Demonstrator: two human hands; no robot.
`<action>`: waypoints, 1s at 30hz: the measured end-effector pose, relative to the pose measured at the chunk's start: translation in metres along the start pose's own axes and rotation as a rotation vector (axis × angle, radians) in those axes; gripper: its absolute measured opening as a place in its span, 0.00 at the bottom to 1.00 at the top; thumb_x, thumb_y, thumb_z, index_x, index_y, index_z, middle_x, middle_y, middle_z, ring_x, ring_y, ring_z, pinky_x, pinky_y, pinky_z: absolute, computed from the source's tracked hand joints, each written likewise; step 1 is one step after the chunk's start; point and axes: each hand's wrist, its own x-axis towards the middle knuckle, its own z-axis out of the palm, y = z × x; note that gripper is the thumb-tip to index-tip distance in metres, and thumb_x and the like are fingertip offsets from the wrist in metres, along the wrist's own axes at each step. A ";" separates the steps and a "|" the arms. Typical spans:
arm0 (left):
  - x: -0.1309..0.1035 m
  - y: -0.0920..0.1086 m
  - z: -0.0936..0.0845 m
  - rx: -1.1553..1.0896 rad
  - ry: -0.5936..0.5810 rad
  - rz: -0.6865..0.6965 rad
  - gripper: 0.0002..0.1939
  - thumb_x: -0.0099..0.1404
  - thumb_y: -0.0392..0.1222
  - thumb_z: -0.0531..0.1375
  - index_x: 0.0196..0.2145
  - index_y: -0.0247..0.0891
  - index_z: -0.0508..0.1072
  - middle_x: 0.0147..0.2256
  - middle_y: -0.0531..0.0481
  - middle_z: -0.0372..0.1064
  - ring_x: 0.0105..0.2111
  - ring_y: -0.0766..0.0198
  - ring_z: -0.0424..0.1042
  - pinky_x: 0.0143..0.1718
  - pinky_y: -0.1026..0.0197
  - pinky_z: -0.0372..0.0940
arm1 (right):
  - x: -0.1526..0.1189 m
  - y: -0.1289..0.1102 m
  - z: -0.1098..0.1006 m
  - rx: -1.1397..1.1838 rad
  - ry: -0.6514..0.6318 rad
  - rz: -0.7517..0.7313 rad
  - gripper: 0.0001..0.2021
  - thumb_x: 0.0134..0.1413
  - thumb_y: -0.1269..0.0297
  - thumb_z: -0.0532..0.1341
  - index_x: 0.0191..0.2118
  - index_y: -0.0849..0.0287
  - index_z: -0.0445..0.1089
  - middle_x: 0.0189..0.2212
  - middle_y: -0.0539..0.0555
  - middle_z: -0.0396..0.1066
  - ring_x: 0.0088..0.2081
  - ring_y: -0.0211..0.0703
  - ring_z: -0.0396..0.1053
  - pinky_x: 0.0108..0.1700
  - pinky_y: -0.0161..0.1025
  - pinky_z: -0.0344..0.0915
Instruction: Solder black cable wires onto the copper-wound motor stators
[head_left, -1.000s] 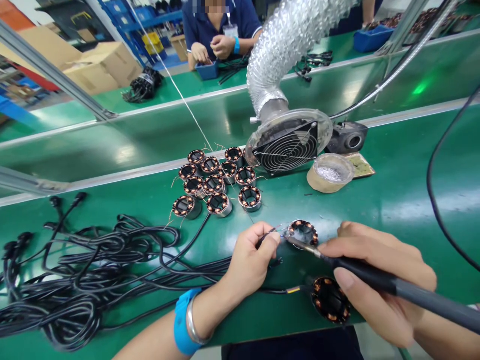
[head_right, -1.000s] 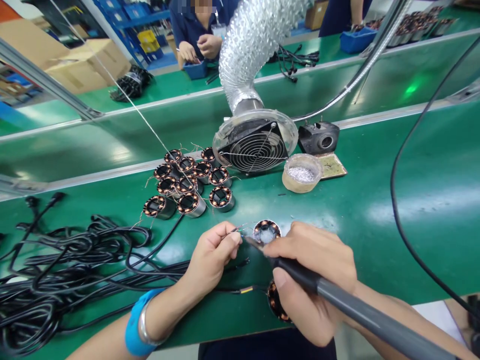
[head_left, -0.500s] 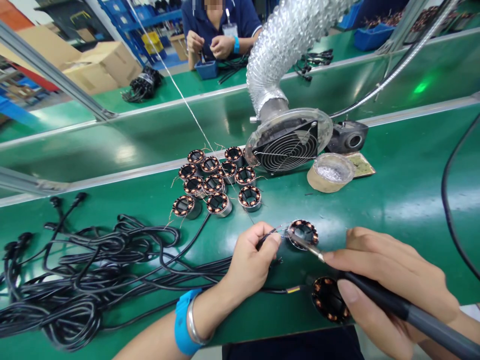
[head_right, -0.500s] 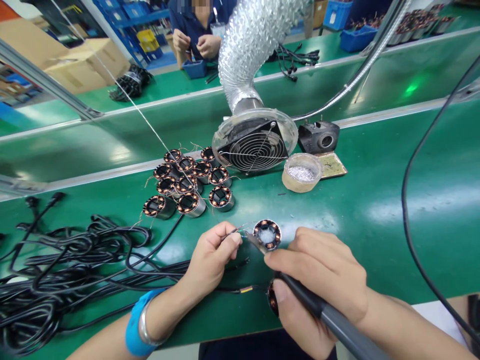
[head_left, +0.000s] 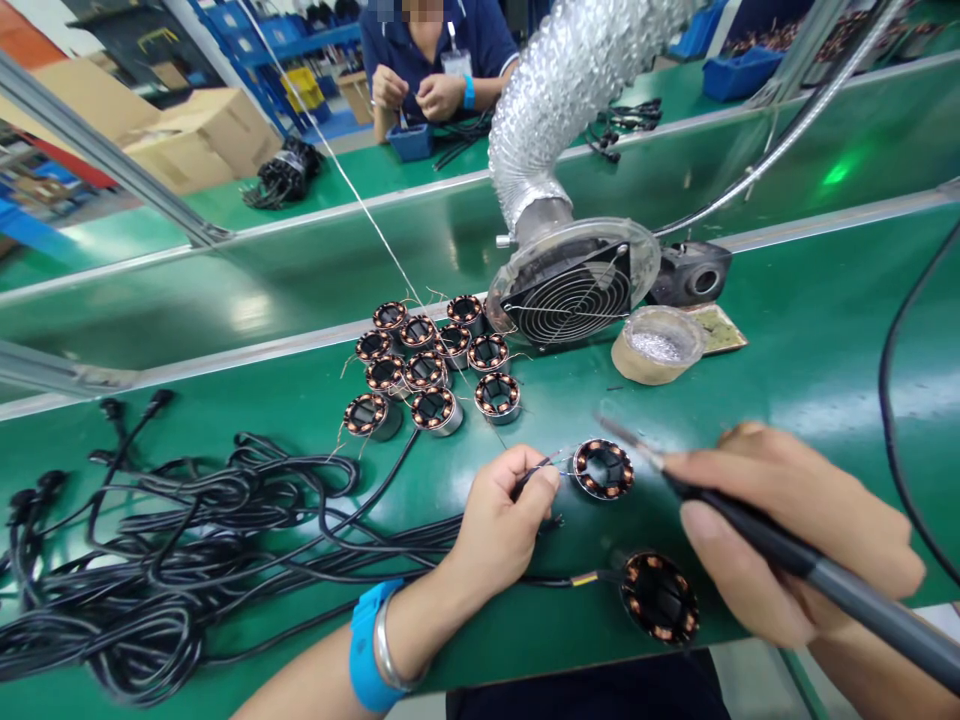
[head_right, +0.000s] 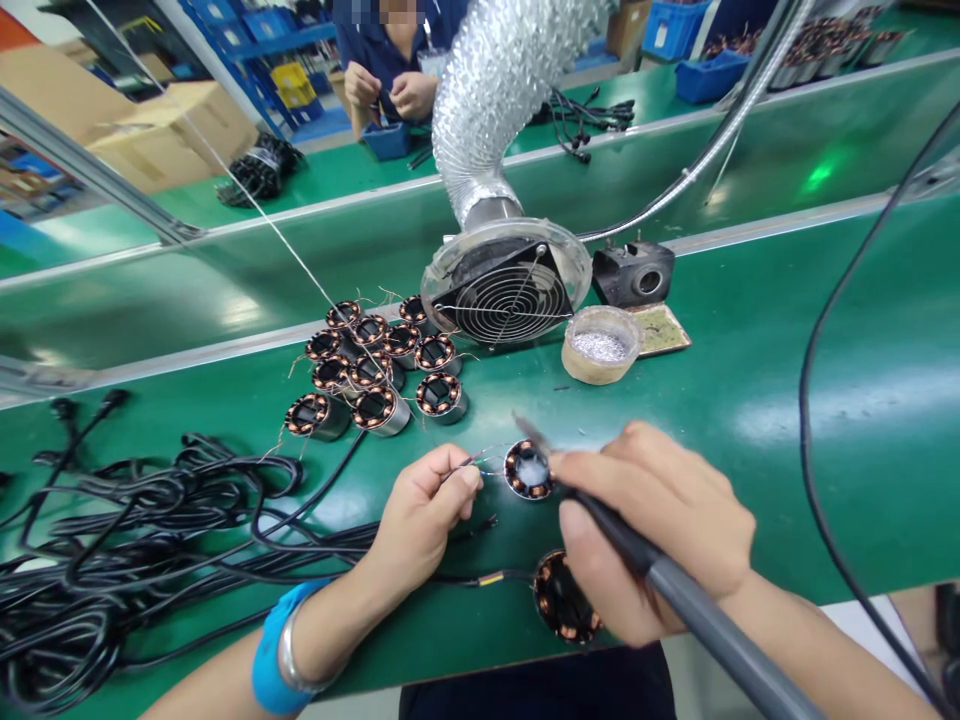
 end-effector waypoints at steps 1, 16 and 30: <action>0.000 0.000 0.000 -0.005 -0.002 -0.001 0.15 0.61 0.48 0.59 0.23 0.38 0.63 0.18 0.58 0.57 0.18 0.72 0.50 0.22 0.67 0.50 | 0.002 0.004 0.000 -0.096 0.039 0.016 0.16 0.53 0.73 0.61 0.48 0.53 0.71 0.32 0.54 0.72 0.29 0.44 0.67 0.31 0.43 0.66; 0.001 -0.002 0.001 -0.042 -0.001 -0.007 0.15 0.61 0.47 0.61 0.23 0.37 0.64 0.17 0.59 0.57 0.17 0.73 0.48 0.22 0.68 0.49 | 0.003 0.021 0.016 -0.001 -0.187 0.055 0.07 0.61 0.73 0.59 0.44 0.56 0.68 0.33 0.51 0.74 0.29 0.39 0.71 0.33 0.36 0.67; 0.011 0.012 -0.025 0.004 -0.107 -0.115 0.11 0.56 0.45 0.64 0.23 0.34 0.71 0.18 0.58 0.61 0.13 0.78 0.45 0.17 0.69 0.43 | 0.006 0.030 0.049 0.277 -0.255 -0.150 0.12 0.55 0.79 0.55 0.43 0.58 0.65 0.28 0.49 0.71 0.27 0.36 0.65 0.31 0.33 0.65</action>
